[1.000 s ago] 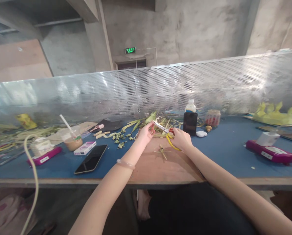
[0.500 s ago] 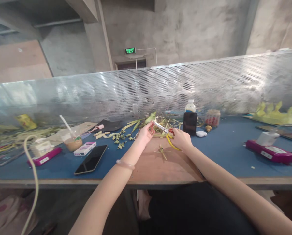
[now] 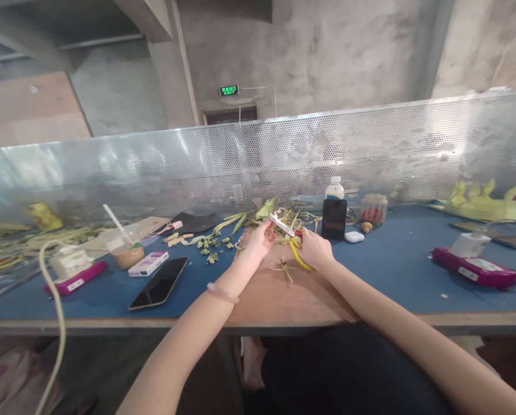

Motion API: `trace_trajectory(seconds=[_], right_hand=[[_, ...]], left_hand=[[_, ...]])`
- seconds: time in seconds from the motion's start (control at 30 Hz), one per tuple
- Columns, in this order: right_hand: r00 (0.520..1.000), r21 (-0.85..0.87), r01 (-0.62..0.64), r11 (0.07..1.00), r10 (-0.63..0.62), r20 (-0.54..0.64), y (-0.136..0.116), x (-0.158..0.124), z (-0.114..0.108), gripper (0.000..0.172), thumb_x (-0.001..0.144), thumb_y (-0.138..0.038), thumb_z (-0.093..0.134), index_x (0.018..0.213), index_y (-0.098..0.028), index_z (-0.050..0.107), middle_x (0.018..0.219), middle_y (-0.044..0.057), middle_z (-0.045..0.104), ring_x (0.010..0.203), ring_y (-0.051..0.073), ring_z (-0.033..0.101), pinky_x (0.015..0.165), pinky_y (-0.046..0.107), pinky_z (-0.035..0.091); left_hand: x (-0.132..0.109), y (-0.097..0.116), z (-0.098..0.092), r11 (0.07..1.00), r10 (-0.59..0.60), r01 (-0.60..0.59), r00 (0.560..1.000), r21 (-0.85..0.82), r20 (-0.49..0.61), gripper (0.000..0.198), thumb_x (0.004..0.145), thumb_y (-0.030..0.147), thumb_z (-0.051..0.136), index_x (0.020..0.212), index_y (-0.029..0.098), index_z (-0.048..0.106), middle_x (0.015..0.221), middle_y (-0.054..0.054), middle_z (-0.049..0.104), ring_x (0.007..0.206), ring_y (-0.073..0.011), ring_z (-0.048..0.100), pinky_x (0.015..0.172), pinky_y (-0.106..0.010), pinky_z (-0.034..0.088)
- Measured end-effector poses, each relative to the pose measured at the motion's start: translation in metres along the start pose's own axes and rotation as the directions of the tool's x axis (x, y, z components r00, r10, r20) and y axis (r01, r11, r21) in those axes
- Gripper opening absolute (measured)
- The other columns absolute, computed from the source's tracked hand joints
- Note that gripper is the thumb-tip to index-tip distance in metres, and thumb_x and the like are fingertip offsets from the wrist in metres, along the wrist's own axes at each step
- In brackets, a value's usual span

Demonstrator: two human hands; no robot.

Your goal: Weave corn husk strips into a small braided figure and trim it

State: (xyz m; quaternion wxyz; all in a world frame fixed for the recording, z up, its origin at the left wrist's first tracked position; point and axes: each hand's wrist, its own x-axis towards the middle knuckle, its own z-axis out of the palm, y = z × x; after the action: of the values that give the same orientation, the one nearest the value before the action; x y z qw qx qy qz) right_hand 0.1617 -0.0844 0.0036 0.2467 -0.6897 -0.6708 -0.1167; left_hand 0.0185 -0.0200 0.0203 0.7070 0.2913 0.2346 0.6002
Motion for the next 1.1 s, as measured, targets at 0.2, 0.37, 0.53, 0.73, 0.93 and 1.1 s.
trace_trajectory(seconds=[0.2, 0.37, 0.53, 0.73, 0.93, 1.1], right_hand=[[1.0, 0.004, -0.009, 1.0, 0.009, 0.006, -0.0009, -0.0005, 0.0031, 0.038, 0.081, -0.048, 0.038, 0.1, -0.017, 0.048, 0.099, 0.011, 0.061, 0.089, 0.026, 0.059, 0.065, 0.031, 0.042], [1.0, 0.006, -0.022, 1.0, 0.022, 0.02, -0.0027, 0.0, 0.0069, 0.039, 0.082, -0.047, 0.037, 0.101, -0.015, 0.048, 0.099, 0.014, 0.061, 0.088, 0.026, 0.06, 0.066, 0.031, 0.042], [0.999, 0.008, -0.026, 1.0, 0.025, 0.03, -0.0036, 0.0003, 0.0091, 0.039, 0.082, -0.047, 0.037, 0.103, -0.015, 0.048, 0.099, 0.013, 0.061, 0.085, 0.026, 0.061, 0.065, 0.032, 0.042], [0.999, 0.006, -0.03, 1.0, 0.03, 0.044, -0.0036, 0.001, 0.0094, 0.039, 0.082, -0.048, 0.037, 0.102, -0.016, 0.049, 0.094, 0.011, 0.063, 0.081, 0.026, 0.062, 0.063, 0.032, 0.043], [0.998, -0.009, -0.028, 1.0, 0.029, 0.051, -0.0043, 0.0017, 0.0085, 0.039, 0.083, -0.046, 0.039, 0.104, -0.016, 0.049, 0.098, 0.012, 0.062, 0.083, 0.026, 0.062, 0.065, 0.032, 0.043], [0.997, -0.015, -0.037, 0.999, 0.038, 0.065, -0.005, 0.0014, 0.0061, 0.038, 0.083, -0.045, 0.04, 0.105, -0.015, 0.049, 0.098, 0.013, 0.062, 0.084, 0.025, 0.062, 0.066, 0.031, 0.042]], left_hand=[[0.0019, -0.0028, -0.0012, 0.998, 0.067, -0.067, 0.998, 0.02, -0.017, 0.008, 0.067, 0.01, 0.066, 0.074, 0.013, 0.063, 0.059, 0.003, 0.062, 0.043, -0.0027, 0.052, 0.046, -0.014, 0.042], [-0.0001, -0.0047, -0.0002, 0.995, 0.096, -0.095, 0.994, 0.033, -0.049, 0.007, 0.066, 0.008, 0.066, 0.07, 0.012, 0.063, 0.058, 0.003, 0.062, 0.043, -0.0025, 0.052, 0.045, -0.014, 0.04], [-0.0027, -0.0045, 0.0023, 0.996, 0.083, -0.082, 0.995, 0.031, -0.051, 0.007, 0.065, 0.009, 0.067, 0.069, 0.012, 0.062, 0.055, 0.004, 0.061, 0.04, -0.0025, 0.05, 0.043, -0.014, 0.039], [-0.0042, -0.0046, 0.0029, 0.998, 0.063, -0.062, 0.998, 0.019, -0.032, 0.005, 0.067, 0.01, 0.066, 0.07, 0.012, 0.063, 0.054, 0.003, 0.061, 0.041, -0.0033, 0.05, 0.043, -0.014, 0.04], [-0.0051, -0.0042, 0.0031, 0.999, 0.04, -0.04, 0.999, 0.006, -0.031, 0.004, 0.068, 0.011, 0.066, 0.07, 0.013, 0.063, 0.054, 0.003, 0.061, 0.04, -0.0031, 0.05, 0.043, -0.014, 0.04], [-0.006, -0.0034, 0.0045, 1.0, 0.029, -0.029, 0.999, 0.003, -0.034, 0.004, 0.07, 0.011, 0.065, 0.071, 0.013, 0.063, 0.054, 0.003, 0.061, 0.04, -0.0026, 0.05, 0.043, -0.014, 0.04]])
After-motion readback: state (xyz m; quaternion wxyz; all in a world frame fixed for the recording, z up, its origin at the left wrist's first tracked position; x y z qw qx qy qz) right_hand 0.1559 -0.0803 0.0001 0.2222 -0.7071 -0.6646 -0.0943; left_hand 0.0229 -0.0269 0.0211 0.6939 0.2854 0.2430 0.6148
